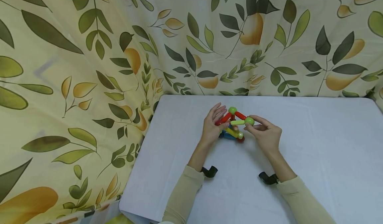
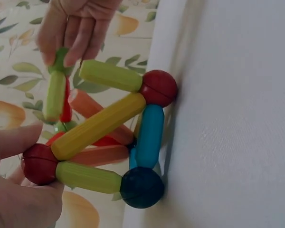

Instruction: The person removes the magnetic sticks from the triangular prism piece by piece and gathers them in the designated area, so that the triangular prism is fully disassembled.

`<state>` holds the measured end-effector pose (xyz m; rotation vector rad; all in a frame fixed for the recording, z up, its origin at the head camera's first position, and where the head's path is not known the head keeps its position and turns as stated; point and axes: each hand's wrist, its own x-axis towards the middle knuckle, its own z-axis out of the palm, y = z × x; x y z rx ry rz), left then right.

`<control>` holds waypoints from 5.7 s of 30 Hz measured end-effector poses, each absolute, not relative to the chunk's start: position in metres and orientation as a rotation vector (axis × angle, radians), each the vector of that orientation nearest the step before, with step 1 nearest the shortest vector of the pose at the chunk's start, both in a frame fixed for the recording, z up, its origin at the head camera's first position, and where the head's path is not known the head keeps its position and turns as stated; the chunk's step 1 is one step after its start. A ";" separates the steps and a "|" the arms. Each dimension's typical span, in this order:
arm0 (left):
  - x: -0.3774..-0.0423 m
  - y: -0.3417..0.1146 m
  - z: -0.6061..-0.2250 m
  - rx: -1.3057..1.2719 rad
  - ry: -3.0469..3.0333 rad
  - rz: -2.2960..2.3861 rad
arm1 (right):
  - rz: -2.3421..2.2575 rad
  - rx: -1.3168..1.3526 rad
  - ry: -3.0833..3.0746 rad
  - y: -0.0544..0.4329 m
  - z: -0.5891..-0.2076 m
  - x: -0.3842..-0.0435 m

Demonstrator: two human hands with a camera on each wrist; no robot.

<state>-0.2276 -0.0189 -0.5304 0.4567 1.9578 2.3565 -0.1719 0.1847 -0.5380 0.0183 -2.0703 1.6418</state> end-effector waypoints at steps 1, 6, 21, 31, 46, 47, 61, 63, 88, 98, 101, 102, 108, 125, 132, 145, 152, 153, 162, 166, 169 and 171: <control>-0.228 -0.019 -0.530 0.459 1.964 2.357 | 1.670 0.018 -2.064 0.186 -0.535 -0.171; -0.228 -0.019 -0.529 0.460 1.962 2.353 | 1.741 0.052 -2.145 0.188 -0.513 -0.161; -0.226 -0.022 -0.534 0.652 2.287 1.968 | 1.837 0.109 -2.152 0.179 -0.506 -0.157; -0.227 -0.017 -0.538 0.784 2.568 1.672 | 1.810 0.119 -2.178 0.179 -0.503 -0.155; -0.223 -0.013 -0.540 0.862 2.583 1.811 | 1.811 0.124 -2.187 0.181 -0.506 -0.155; -0.223 -0.013 -0.540 0.864 2.583 1.812 | 1.815 0.122 -2.187 0.181 -0.509 -0.156; -0.224 -0.014 -0.539 0.835 2.601 1.780 | 1.836 0.206 -2.215 0.198 -0.538 -0.170; -0.223 -0.015 -0.538 0.811 2.597 1.777 | 1.844 0.216 -2.217 0.203 -0.537 -0.171; -0.218 -0.020 -0.526 1.030 2.739 1.523 | 1.363 -0.114 -2.342 0.256 -0.541 -0.184; -0.215 -0.021 -0.522 0.983 2.747 1.477 | 1.059 -0.192 -2.607 0.292 -0.548 -0.199; -0.215 -0.022 -0.521 0.955 2.755 1.459 | 1.023 -0.193 -2.664 0.299 -0.550 -0.207; -0.215 -0.022 -0.521 0.947 2.756 1.456 | 1.005 -0.190 -2.681 0.302 -0.551 -0.209; -0.215 -0.023 -0.519 0.937 2.759 1.442 | 0.934 -0.189 -2.768 0.314 -0.553 -0.221; -0.210 -0.023 -0.512 1.034 2.842 1.255 | 0.898 -0.228 -2.871 0.320 -0.548 -0.227; -0.211 -0.023 -0.511 1.099 2.840 1.289 | 0.907 -0.251 -2.902 0.320 -0.547 -0.226; -0.213 -0.025 -0.513 1.049 2.746 1.421 | 0.930 -0.241 -2.781 0.320 -0.541 -0.220; -0.215 -0.029 -0.511 1.098 2.727 1.502 | 0.956 -0.226 -2.636 0.316 -0.533 -0.217; -0.215 -0.029 -0.510 1.110 2.726 1.505 | 0.956 -0.223 -2.627 0.315 -0.532 -0.217; -0.215 -0.027 -0.511 1.164 2.749 1.472 | 0.951 -0.219 -2.614 0.312 -0.530 -0.213; -0.214 -0.029 -0.510 1.139 2.738 1.464 | 0.970 -0.193 -2.606 0.305 -0.525 -0.210; -0.214 -0.032 -0.510 1.111 2.727 1.466 | 0.985 -0.143 -2.597 0.296 -0.519 -0.207; -0.214 -0.035 -0.511 1.090 2.722 1.481 | 0.990 -0.105 -2.596 0.288 -0.514 -0.205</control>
